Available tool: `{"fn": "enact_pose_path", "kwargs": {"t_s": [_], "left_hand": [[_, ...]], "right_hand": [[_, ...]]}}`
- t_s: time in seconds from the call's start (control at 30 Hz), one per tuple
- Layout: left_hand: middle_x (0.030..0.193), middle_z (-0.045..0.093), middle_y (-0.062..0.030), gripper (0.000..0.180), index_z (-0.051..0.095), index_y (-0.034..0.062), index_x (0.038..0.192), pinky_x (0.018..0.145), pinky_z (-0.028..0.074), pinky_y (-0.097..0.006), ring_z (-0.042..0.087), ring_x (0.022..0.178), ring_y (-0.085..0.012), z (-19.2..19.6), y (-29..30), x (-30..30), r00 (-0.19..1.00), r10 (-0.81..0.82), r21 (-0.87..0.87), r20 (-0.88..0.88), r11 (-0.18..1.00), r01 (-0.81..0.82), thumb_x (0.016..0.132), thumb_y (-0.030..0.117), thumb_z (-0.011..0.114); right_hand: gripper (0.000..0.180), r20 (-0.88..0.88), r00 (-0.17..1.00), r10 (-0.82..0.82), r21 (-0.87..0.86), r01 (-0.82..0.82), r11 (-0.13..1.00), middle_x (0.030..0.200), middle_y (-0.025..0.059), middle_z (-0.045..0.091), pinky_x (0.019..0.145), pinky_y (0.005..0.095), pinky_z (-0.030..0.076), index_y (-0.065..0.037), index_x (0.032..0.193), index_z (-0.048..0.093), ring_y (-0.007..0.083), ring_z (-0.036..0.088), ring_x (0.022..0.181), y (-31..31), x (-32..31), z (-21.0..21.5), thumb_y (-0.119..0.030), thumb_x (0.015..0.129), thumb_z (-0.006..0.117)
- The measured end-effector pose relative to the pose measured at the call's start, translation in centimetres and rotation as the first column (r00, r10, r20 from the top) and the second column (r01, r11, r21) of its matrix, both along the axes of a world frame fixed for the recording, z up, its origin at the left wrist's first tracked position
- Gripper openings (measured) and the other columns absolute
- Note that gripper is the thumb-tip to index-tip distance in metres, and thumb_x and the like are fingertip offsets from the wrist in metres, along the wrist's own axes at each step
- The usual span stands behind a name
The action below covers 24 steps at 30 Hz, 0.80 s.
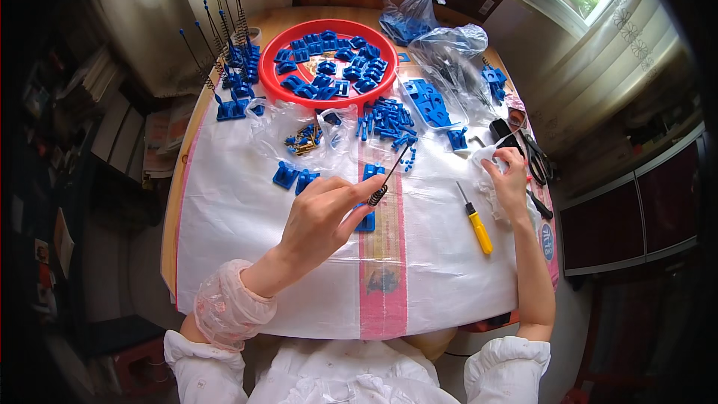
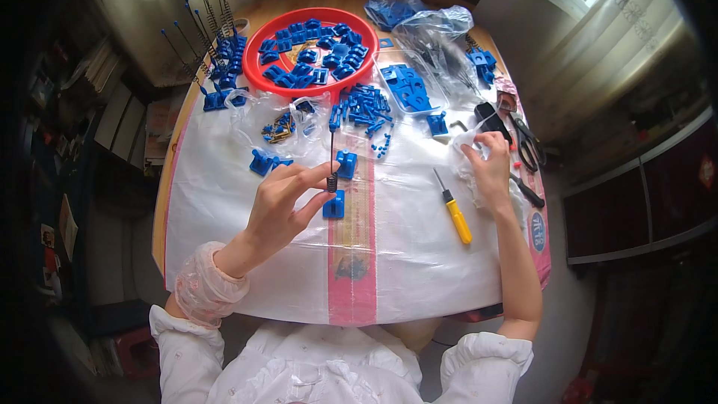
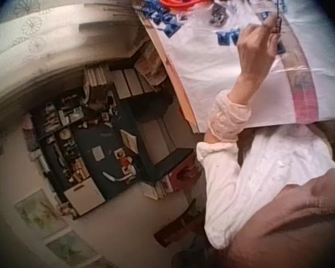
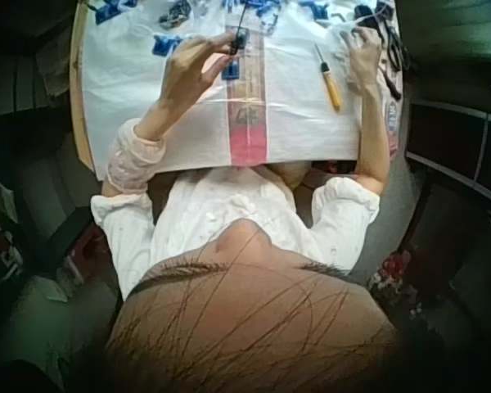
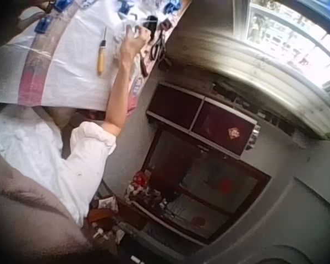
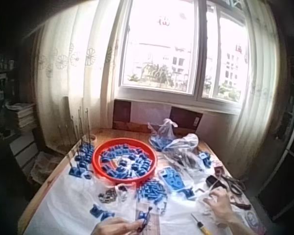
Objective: Assembling small blue plastic components using a needle tool and a screwdriver to position springs and secure parts.
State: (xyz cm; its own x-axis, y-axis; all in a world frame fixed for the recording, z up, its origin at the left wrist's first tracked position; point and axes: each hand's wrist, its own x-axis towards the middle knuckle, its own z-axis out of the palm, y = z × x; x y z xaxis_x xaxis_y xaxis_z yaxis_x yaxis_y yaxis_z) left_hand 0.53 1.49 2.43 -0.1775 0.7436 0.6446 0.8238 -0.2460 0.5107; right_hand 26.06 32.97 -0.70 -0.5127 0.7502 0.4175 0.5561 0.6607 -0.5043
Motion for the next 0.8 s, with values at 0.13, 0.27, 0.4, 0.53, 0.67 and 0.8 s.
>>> {"fn": "enact_pose_path", "kwargs": {"t_s": [0.13, 0.27, 0.4, 0.53, 0.67, 0.8], "left_hand": [[0.090, 0.076, 0.0004, 0.062, 0.063, 0.0166, 0.139, 0.074, 0.044, -0.034, 0.064, 0.079, -0.0182, 0.2, -0.2, 0.0, 1.000, 0.007, -0.019, 0.001, 1.000, -0.007, 0.082, 0.007, 0.085], [0.090, 0.076, 0.0011, 0.062, 0.063, 0.0164, 0.139, 0.074, 0.042, -0.034, 0.063, 0.078, -0.0178, 0.3, -0.1, 0.1, 1.000, 0.011, -0.009, -0.007, 1.000, -0.011, 0.082, 0.007, 0.085], [0.090, 0.076, 0.0011, 0.062, 0.063, 0.0165, 0.139, 0.074, 0.042, -0.034, 0.063, 0.077, -0.0181, 0.3, 0.1, 0.2, 1.000, 0.005, -0.004, -0.003, 1.000, -0.005, 0.082, 0.007, 0.085], [0.091, 0.077, 0.0010, 0.062, 0.063, 0.0168, 0.139, 0.074, 0.042, -0.034, 0.063, 0.078, -0.0178, 0.2, -0.1, 0.0, 1.000, 0.018, -0.009, -0.002, 1.000, -0.018, 0.082, 0.007, 0.085], [0.091, 0.077, 0.0011, 0.062, 0.063, 0.0173, 0.139, 0.074, 0.042, -0.034, 0.064, 0.079, -0.0171, 0.2, -0.2, 0.1, 1.000, 0.021, -0.012, -0.017, 1.000, -0.022, 0.082, 0.007, 0.085], [0.091, 0.077, 0.0014, 0.062, 0.063, 0.0171, 0.139, 0.075, 0.041, -0.033, 0.064, 0.080, -0.0164, 0.2, -0.2, 0.1, 1.000, 0.021, -0.009, -0.008, 1.000, -0.021, 0.082, 0.007, 0.085]], "right_hand": [[0.024, -0.024, 0.999, 0.021, -0.055, -0.022, 0.998, 0.107, 0.0078, 0.069, 0.084, 0.0338, 0.048, 0.001, 0.100, 0.073, 0.0223, 0.062, 0.098, -0.5, -0.4, 0.4, -0.014, 0.084, 0.083], [0.019, -0.126, 0.992, 0.000, -0.212, -0.027, 0.977, 0.108, 0.0059, 0.074, 0.079, 0.0302, 0.048, 0.000, 0.100, 0.070, 0.0153, 0.064, 0.091, -0.7, 0.1, 0.7, -0.013, 0.090, 0.080], [0.013, -0.400, 0.910, 0.109, -0.341, -0.258, 0.904, 0.107, 0.0095, 0.075, 0.087, 0.0286, 0.051, -0.002, 0.104, 0.061, 0.0161, 0.070, 0.098, -1.0, 1.8, 0.9, -0.007, 0.097, 0.071], [0.014, -0.558, 0.817, 0.149, -0.414, -0.430, 0.803, 0.106, 0.0140, 0.076, 0.099, 0.0313, 0.053, -0.003, 0.108, 0.052, 0.0230, 0.073, 0.112, -5.0, 2.4, 3.1, 0.001, 0.100, 0.063], [0.013, -0.569, 0.807, 0.158, -0.460, -0.472, 0.752, 0.104, 0.0158, 0.074, 0.098, 0.0361, 0.055, -0.004, 0.111, 0.051, 0.0267, 0.075, 0.105, -8.6, 5.5, 3.2, -0.008, 0.102, 0.059], [0.018, -0.658, 0.753, -0.017, -0.586, -0.498, 0.640, 0.093, 0.0118, 0.068, 0.078, 0.0354, 0.060, -0.005, 0.114, 0.050, 0.0217, 0.072, 0.083, -12.3, 7.4, 3.3, -0.014, 0.101, 0.059]]}}
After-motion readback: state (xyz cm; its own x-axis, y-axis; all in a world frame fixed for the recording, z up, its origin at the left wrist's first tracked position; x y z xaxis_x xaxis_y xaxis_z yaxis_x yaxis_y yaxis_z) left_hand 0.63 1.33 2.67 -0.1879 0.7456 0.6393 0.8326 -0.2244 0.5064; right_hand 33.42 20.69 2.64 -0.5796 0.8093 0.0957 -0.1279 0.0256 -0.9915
